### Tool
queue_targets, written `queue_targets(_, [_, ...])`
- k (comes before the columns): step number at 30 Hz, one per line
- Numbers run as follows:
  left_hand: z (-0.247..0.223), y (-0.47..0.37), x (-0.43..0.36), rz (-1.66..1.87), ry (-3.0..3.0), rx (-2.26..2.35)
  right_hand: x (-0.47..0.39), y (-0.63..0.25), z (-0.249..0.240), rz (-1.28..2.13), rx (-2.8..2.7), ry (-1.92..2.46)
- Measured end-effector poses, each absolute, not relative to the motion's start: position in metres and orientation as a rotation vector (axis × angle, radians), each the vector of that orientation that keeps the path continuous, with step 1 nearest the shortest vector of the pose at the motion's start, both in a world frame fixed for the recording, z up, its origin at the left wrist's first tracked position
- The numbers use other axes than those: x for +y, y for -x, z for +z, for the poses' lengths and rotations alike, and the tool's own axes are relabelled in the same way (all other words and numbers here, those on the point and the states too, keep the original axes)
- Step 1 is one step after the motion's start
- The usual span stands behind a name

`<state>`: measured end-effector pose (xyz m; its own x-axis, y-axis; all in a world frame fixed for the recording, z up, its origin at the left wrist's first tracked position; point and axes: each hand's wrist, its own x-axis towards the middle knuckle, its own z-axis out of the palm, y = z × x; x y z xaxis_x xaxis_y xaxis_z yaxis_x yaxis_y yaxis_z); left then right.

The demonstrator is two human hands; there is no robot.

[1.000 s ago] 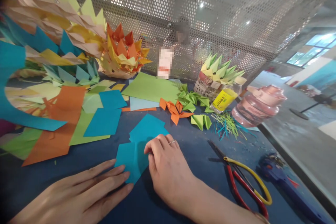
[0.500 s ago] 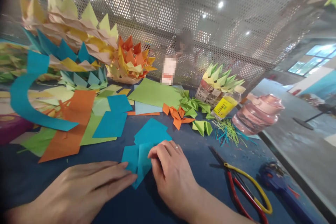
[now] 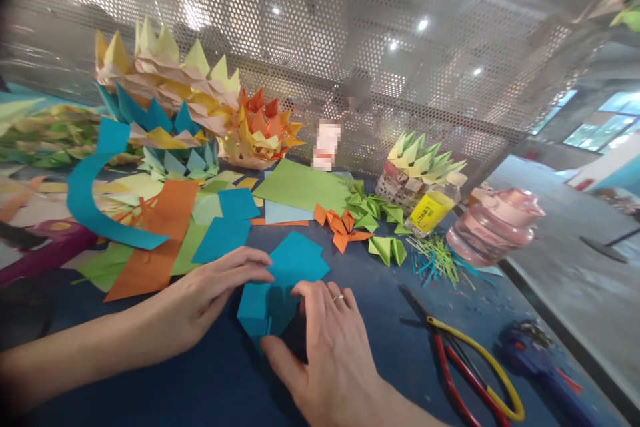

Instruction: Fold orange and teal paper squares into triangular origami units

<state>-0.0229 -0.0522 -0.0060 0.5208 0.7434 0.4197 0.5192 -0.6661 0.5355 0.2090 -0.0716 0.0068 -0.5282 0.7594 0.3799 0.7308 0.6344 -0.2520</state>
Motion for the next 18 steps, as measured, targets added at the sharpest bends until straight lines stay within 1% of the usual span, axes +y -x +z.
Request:
queue_targets(6, [-0.008, 0.024, -0.047, 1.001, -2.536, 1.03, -0.073, -0.208, 0.009, 0.014, -2.414, 1.004])
queue_targets(12, [0.0, 0.018, -0.064, 1.047, -2.714, 0.989, -0.075, -0.21, 0.01, -0.08, -2.462, 0.868])
queue_targets(16, [-0.003, 0.014, -0.074, 1.021, -2.821, 0.898, -0.07, -0.212, 0.009, -0.221, -2.481, 0.831])
queue_targets(18, [-0.007, 0.014, -0.077, 0.967, -2.832, 0.839, -0.066, -0.213, 0.007, -0.236, -2.495, 0.802])
